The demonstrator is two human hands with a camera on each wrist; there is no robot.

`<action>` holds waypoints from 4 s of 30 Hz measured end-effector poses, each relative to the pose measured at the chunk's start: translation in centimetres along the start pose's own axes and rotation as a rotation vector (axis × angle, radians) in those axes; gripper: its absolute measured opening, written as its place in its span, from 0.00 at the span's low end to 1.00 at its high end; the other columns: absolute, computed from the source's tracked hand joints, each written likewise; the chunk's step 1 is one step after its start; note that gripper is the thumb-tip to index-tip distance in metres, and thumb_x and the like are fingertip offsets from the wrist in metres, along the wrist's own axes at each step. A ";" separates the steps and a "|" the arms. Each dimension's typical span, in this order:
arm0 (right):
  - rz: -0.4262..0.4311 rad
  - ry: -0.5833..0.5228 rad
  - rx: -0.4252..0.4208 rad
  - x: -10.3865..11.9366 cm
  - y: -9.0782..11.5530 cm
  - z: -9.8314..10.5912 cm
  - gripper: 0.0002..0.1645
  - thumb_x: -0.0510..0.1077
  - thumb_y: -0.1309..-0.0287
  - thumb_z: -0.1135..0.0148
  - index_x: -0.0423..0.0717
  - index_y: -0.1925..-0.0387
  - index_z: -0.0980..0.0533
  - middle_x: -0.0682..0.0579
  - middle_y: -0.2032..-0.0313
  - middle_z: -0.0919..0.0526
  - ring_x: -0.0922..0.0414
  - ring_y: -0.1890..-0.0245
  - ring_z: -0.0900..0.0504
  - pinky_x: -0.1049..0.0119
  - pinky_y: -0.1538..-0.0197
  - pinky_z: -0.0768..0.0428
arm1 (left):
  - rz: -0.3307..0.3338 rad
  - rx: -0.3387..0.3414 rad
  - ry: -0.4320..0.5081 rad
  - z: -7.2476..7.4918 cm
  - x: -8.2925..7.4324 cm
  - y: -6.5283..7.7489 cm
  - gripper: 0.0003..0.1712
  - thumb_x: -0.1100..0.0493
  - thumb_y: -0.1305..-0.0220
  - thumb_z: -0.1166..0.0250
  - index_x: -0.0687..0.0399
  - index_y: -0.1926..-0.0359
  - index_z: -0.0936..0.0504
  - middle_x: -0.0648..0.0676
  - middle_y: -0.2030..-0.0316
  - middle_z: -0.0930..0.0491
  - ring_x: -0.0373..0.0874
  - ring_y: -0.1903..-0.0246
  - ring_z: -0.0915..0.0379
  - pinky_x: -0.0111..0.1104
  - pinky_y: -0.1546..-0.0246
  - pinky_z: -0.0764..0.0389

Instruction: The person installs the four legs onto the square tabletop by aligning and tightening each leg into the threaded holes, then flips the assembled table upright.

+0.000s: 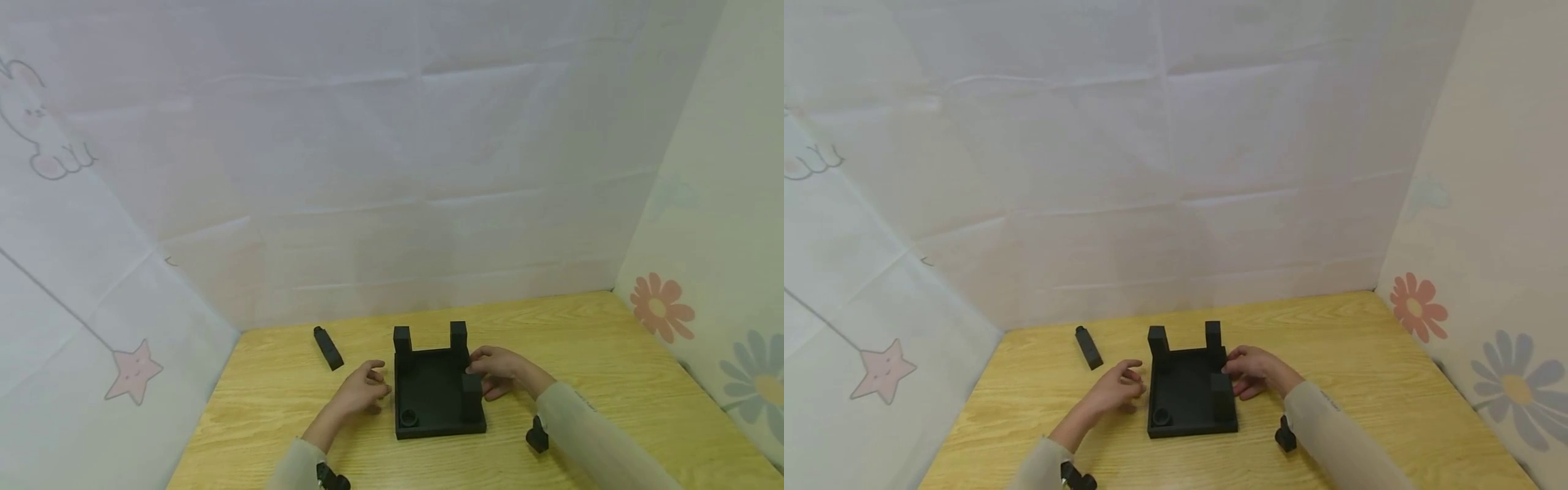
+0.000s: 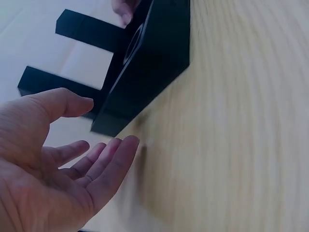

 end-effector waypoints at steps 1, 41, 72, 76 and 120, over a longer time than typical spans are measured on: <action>0.001 -0.001 0.003 0.0 0.0 0.0 0.32 0.47 0.40 0.31 0.41 0.37 0.31 0.37 0.55 0.24 0.50 0.74 0.19 0.54 0.69 0.13 | -0.007 -0.018 -0.033 0.5 0.0 0.1 0.39 0.61 0.34 0.33 0.64 0.27 0.38 0.67 0.45 0.30 0.49 0.58 0.22 0.44 0.64 0.14; 0.021 -0.004 0.021 -0.3 -0.3 -0.3 0.32 0.48 0.38 0.32 0.41 0.36 0.32 0.39 0.60 0.23 0.53 0.78 0.20 0.57 0.72 0.14 | 0.193 -0.501 -0.572 9.1 3.7 -5.0 0.57 0.44 0.39 0.31 0.68 0.23 0.51 0.80 0.38 0.41 0.72 0.56 0.27 0.57 0.62 0.20; 0.081 0.016 0.046 0.0 -0.8 -1.0 0.32 0.47 0.34 0.36 0.36 0.35 0.33 0.39 0.57 0.23 0.52 0.74 0.17 0.57 0.70 0.14 | 0.181 -0.467 0.033 9.5 2.7 -0.9 0.37 0.61 0.28 0.43 0.77 0.27 0.45 0.78 0.35 0.37 0.70 0.41 0.29 0.45 0.51 0.15; 0.143 0.054 0.013 -0.1 0.0 -0.3 0.29 0.46 0.30 0.40 0.34 0.35 0.32 0.38 0.60 0.20 0.51 0.72 0.17 0.58 0.68 0.14 | 0.125 -0.450 0.139 8.6 2.2 0.3 0.36 0.63 0.27 0.42 0.76 0.27 0.44 0.77 0.35 0.35 0.70 0.38 0.31 0.45 0.48 0.16; 0.673 -0.245 0.011 7.4 12.8 -7.6 0.29 0.43 0.23 0.48 0.34 0.30 0.39 0.32 0.40 0.26 0.52 0.49 0.17 0.65 0.44 0.18 | -0.417 -0.106 0.276 -6.5 -10.5 8.8 0.35 0.65 0.30 0.36 0.59 0.26 0.37 0.64 0.40 0.30 0.53 0.47 0.28 0.31 0.54 0.16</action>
Point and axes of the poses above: each hand's wrist, its own y-axis away from the middle knuckle, its own z-axis out of the back of the hand, x = y × z, the point moved 1 cm from there along -y, towards the middle knuckle
